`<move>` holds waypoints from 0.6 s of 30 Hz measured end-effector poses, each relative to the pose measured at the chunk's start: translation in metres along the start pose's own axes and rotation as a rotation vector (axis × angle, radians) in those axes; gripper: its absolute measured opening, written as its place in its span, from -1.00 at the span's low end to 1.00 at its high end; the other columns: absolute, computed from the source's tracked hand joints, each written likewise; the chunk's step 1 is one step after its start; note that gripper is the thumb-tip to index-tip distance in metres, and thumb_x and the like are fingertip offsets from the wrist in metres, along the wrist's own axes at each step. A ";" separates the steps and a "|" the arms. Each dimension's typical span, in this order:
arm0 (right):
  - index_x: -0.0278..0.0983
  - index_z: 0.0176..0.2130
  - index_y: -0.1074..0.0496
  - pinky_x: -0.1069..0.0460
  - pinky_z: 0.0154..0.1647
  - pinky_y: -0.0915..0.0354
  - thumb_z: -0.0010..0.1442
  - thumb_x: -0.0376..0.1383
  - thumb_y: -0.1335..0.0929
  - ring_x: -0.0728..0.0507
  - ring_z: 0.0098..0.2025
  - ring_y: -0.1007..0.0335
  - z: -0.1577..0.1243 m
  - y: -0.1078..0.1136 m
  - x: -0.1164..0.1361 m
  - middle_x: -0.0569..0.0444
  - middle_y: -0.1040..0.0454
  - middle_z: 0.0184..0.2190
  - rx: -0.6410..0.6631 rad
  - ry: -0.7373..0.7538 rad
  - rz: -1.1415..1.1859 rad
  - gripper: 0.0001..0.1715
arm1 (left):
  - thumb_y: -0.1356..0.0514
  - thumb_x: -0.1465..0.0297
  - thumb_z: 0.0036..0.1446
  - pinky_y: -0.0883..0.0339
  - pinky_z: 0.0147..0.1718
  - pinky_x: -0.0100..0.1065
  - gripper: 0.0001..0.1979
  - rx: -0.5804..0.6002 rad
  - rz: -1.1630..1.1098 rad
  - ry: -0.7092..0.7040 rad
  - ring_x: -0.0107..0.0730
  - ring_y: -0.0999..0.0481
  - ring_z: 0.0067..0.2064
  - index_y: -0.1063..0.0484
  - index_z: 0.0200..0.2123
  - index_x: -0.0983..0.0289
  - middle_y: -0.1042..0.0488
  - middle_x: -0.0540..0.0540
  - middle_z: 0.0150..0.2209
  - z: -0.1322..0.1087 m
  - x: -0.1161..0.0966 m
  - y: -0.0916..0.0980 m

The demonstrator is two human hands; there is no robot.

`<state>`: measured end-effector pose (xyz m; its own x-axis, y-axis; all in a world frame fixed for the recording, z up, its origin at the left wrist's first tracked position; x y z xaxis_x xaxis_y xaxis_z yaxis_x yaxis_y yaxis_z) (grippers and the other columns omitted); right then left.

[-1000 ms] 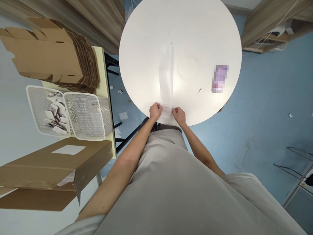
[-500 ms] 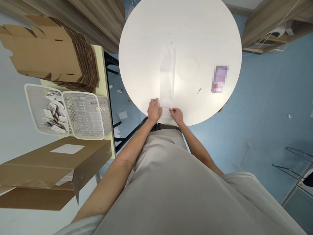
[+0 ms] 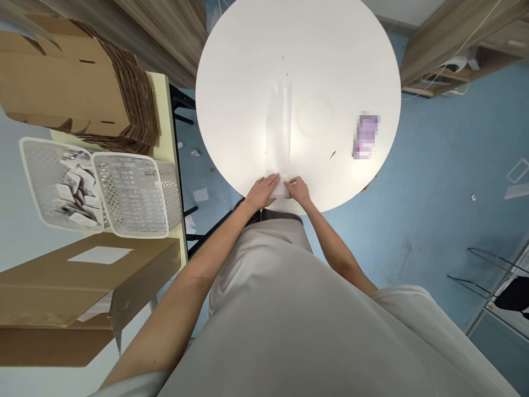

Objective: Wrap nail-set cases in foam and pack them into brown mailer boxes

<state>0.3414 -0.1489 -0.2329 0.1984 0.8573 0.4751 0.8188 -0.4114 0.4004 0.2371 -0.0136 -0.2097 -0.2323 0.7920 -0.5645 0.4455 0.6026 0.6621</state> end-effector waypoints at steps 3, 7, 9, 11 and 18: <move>-0.26 0.22 -0.48 -0.20 0.13 -0.58 0.55 -0.30 -0.29 -0.33 0.08 -0.69 -0.009 0.017 0.029 -0.19 -0.69 0.06 -0.085 0.268 -0.258 -0.66 | -0.20 0.54 0.21 -0.07 0.62 0.09 -0.04 -0.074 -0.108 0.033 0.01 -0.13 0.67 -0.07 0.67 0.31 -0.10 0.31 0.67 0.002 0.006 -0.002; -0.19 0.47 -0.34 -0.25 0.30 -0.54 0.38 -0.48 -0.28 -0.33 0.42 -0.45 -0.020 0.013 0.054 -0.14 -0.45 0.45 0.077 0.603 -0.427 -0.26 | -0.16 0.55 0.19 -0.15 0.61 0.10 -0.09 -0.149 -0.211 0.010 0.02 -0.23 0.63 -0.18 0.63 0.29 -0.25 0.28 0.61 0.007 0.011 -0.002; -0.19 0.45 -0.35 -0.27 0.27 -0.55 0.39 -0.40 -0.37 -0.37 0.38 -0.47 -0.017 0.009 0.051 -0.15 -0.48 0.42 0.181 0.617 -0.480 -0.30 | -0.16 0.52 0.23 -0.16 0.60 0.06 -0.16 -0.161 -0.249 0.020 0.01 -0.25 0.62 -0.24 0.59 0.31 -0.29 0.28 0.59 0.008 0.013 -0.001; -0.22 0.37 -0.38 -0.27 0.20 -0.55 0.41 -0.31 -0.42 -0.40 0.28 -0.54 -0.010 0.009 0.046 -0.18 -0.56 0.34 0.195 0.593 -0.476 -0.41 | -0.15 0.47 0.30 -0.23 0.57 0.05 -0.26 -0.181 -0.303 0.065 0.02 -0.33 0.58 -0.30 0.55 0.31 -0.36 0.29 0.55 0.009 0.015 0.004; -0.21 0.03 -0.45 -0.17 0.06 -0.51 0.56 -0.11 -0.33 -0.30 0.00 -0.59 0.017 0.016 0.037 -0.17 -0.61 0.06 -0.008 0.414 -0.348 -0.76 | -0.22 0.17 0.44 -0.59 0.09 -0.08 -0.69 -0.369 -0.535 0.407 0.01 -0.70 0.05 -0.61 0.05 0.21 -0.73 0.20 -0.02 0.020 0.039 0.025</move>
<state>0.3710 -0.1179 -0.2226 -0.3142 0.7502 0.5818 0.7939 -0.1284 0.5943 0.2561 0.0304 -0.2249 -0.6674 0.3139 -0.6753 -0.1178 0.8509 0.5120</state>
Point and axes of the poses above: each hand's wrist, its own z-axis towards the middle knuckle, its own y-axis out of the back of the hand, x = y × z, the point moved 8 cm from there along z, towards the middle knuckle
